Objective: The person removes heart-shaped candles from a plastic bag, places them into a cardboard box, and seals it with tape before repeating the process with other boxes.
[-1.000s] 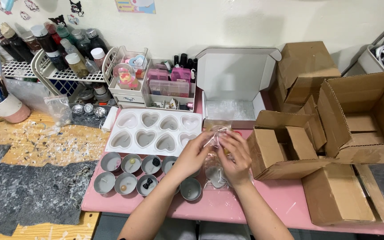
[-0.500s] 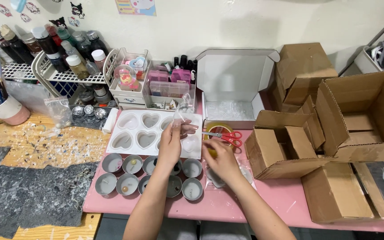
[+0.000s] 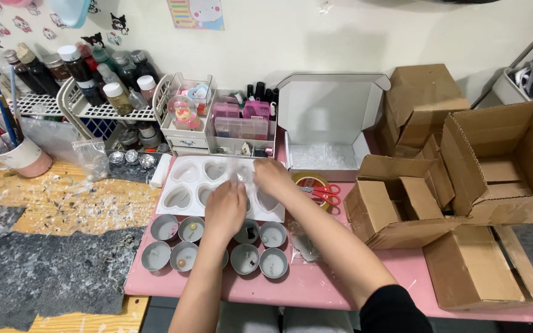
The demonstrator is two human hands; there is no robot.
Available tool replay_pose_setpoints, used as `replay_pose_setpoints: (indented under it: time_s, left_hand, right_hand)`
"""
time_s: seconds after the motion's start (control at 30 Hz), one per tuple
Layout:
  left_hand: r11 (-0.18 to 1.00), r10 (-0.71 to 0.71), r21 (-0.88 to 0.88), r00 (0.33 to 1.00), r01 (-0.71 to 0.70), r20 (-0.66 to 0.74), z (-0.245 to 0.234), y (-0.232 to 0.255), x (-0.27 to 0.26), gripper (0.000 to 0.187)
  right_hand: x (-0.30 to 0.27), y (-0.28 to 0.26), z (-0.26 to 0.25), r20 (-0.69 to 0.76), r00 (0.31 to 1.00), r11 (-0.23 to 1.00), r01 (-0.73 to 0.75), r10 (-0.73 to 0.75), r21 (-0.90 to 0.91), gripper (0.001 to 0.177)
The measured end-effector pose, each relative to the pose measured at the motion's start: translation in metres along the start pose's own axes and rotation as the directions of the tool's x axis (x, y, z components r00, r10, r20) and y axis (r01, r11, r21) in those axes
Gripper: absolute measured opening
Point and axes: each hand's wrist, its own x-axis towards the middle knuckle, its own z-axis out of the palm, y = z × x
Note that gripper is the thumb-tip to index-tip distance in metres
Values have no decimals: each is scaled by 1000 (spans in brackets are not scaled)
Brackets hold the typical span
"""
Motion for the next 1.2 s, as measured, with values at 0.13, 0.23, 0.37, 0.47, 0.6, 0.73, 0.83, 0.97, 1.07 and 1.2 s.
replay_pose_setpoints:
  time_s: [0.13,0.23,0.37,0.47,0.6,0.73,0.83,0.97,1.07,1.2]
  left_hand:
    - [985,155,70,988,-156,15,69,-50,14,59]
    - [992,105,61,987,-113,122,65,-45,10,57]
    - [989,24,135,976,-55,218,52,-28,6,55]
    - [983,10,173,971,-53,239,53,-26,5,54]
    - [974,2,219,966,-61,260,62,-27,8,54]
    - [972,2,228,966,-63,257,62,-22,9,53]
    - [975,23,210,974,-72,225,65,-22,8,55]
    - [972,-8,230,964,-56,265,60,-17,7,54]
    - [971,-19,234,961,-48,276,61,-16,7,54]
    - [973,-21,225,961,-43,276,65,-21,9,54]
  right_hand:
    - [23,-16,-8,224,949,975,-214,221,-54,34]
    - [28,-14,1,101,975,967,-179,199,-179,36]
    - [36,-14,9,158,950,948,-230,267,-223,46]
    - [42,-11,13,184,930,932,-272,319,-240,48]
    - [48,14,31,133,946,954,-289,297,-77,51]
    - [44,21,27,119,949,935,-310,293,173,50]
    - [37,21,22,116,952,904,-307,285,298,41]
    - [38,25,23,83,953,829,-294,290,476,39]
    - [37,29,23,116,949,773,-307,294,555,40]
    - [40,44,36,112,969,745,-242,221,622,40]
